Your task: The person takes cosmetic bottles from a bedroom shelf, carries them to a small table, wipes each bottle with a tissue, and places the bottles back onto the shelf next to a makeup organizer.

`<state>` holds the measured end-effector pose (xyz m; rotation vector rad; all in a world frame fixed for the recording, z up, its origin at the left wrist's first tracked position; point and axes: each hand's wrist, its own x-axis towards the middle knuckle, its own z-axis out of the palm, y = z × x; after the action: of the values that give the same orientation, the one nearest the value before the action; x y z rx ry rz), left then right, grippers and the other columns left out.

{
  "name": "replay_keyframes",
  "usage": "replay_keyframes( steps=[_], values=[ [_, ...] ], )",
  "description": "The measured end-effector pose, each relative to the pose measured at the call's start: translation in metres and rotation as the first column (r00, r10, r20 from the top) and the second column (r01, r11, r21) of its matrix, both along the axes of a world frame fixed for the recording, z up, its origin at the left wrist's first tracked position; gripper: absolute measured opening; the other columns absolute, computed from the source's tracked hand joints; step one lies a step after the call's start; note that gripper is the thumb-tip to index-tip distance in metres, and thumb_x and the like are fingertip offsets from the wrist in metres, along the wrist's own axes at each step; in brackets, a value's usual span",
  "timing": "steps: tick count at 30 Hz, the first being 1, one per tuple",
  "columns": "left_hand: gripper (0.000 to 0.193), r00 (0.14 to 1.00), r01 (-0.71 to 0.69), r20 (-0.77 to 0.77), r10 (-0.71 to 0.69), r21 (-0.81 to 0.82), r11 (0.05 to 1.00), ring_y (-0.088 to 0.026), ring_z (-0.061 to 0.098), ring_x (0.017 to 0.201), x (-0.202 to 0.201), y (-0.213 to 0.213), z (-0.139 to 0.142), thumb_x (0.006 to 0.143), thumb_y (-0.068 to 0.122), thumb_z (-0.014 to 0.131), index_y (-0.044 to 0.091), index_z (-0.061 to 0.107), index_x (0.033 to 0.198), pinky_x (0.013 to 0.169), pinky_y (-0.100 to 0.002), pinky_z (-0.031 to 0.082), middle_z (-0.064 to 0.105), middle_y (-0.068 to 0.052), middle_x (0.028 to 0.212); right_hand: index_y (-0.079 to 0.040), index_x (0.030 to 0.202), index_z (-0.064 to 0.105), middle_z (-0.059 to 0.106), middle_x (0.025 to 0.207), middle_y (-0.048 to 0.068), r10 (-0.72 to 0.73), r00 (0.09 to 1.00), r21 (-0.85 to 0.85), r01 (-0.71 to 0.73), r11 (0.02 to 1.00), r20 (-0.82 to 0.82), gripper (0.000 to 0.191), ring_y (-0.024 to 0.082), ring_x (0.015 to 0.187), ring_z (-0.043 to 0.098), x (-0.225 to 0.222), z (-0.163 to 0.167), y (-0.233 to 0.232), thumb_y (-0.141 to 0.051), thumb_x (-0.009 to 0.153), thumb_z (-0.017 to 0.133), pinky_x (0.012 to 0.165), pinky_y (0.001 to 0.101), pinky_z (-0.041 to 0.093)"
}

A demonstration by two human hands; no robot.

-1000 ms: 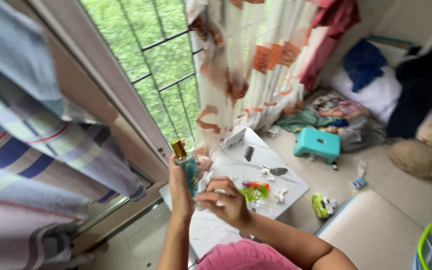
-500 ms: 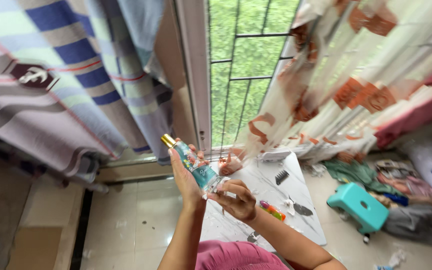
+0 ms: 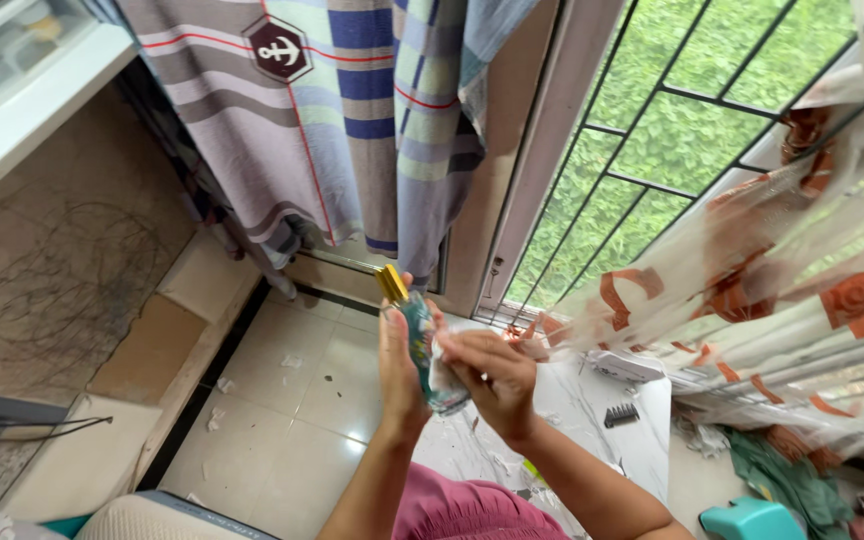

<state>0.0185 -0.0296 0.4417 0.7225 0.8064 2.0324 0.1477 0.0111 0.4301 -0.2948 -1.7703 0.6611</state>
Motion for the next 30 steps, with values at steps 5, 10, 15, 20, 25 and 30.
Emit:
replay_keyframes(
  steps=[5,10,15,20,25,30],
  values=[
    [0.069,0.983,-0.019,-0.182,0.009,-0.053,0.998,-0.012,0.057,0.118,-0.004,-0.021,-0.014,0.106,0.053,0.039,0.005,0.035,0.154,0.098,-0.028,0.048,0.057,-0.002,0.134,0.000,0.127,0.070,0.073,0.127,0.017,-0.020,0.996,-0.138,0.032,0.990,0.084,0.035,0.028,0.111,0.073,-0.020,0.024,-0.003,0.008,0.093,0.068,0.093,0.0335,0.057],
    [0.076,0.989,-0.057,-0.134,0.058,0.010,0.998,-0.016,0.057,0.108,-0.024,-0.023,-0.028,0.108,0.055,0.045,0.008,0.030,0.165,0.091,-0.031,0.051,0.053,-0.011,0.124,-0.002,0.130,0.066,0.069,0.132,0.016,-0.011,0.997,0.033,0.009,0.999,0.072,0.036,0.026,0.122,0.069,-0.021,0.008,-0.028,0.005,0.095,0.069,0.102,0.0336,0.055],
    [0.087,0.936,0.120,-0.336,-0.108,0.016,0.993,-0.013,0.053,0.127,-0.003,-0.024,-0.027,0.101,0.051,0.062,0.007,0.021,0.164,0.098,-0.028,0.049,0.035,-0.006,0.161,0.002,0.140,0.059,0.068,0.135,0.010,0.154,0.979,-0.445,-0.199,0.873,-0.135,0.036,0.013,0.113,0.066,-0.019,-0.003,0.011,0.001,0.104,0.057,0.095,0.0254,0.052],
    [0.117,0.897,0.334,-0.259,-0.359,-0.136,0.933,-0.019,0.062,0.100,-0.013,-0.027,-0.008,0.087,0.049,0.074,0.025,-0.012,0.163,0.065,-0.032,0.060,0.032,-0.007,0.156,-0.002,0.165,0.038,0.068,0.127,0.014,0.481,0.820,-0.660,-0.550,0.512,-0.310,0.058,0.008,0.098,0.053,0.004,0.017,0.033,-0.013,0.111,0.057,0.085,0.0216,0.041],
    [0.118,0.857,0.434,-0.249,-0.451,-0.126,0.892,-0.019,0.062,0.105,-0.026,-0.025,-0.004,0.088,0.042,0.077,0.027,-0.013,0.164,0.068,-0.032,0.061,0.036,-0.013,0.153,-0.004,0.157,0.036,0.068,0.133,0.009,0.694,0.690,-0.698,-0.600,0.390,-0.205,0.063,0.014,0.126,0.062,0.015,0.042,0.040,-0.017,0.101,0.063,0.110,0.0292,0.046],
    [0.099,0.801,0.153,-0.554,-0.226,-0.177,0.972,-0.027,0.052,0.107,-0.029,-0.015,-0.015,0.091,0.030,0.074,0.024,0.007,0.163,0.082,-0.034,0.049,0.034,-0.021,0.150,-0.002,0.146,0.052,0.073,0.122,0.009,0.423,0.896,-0.735,-0.376,0.564,-0.134,0.052,0.011,0.111,0.067,0.010,0.033,0.036,-0.012,0.098,0.068,0.098,0.0282,0.052]
  ],
)
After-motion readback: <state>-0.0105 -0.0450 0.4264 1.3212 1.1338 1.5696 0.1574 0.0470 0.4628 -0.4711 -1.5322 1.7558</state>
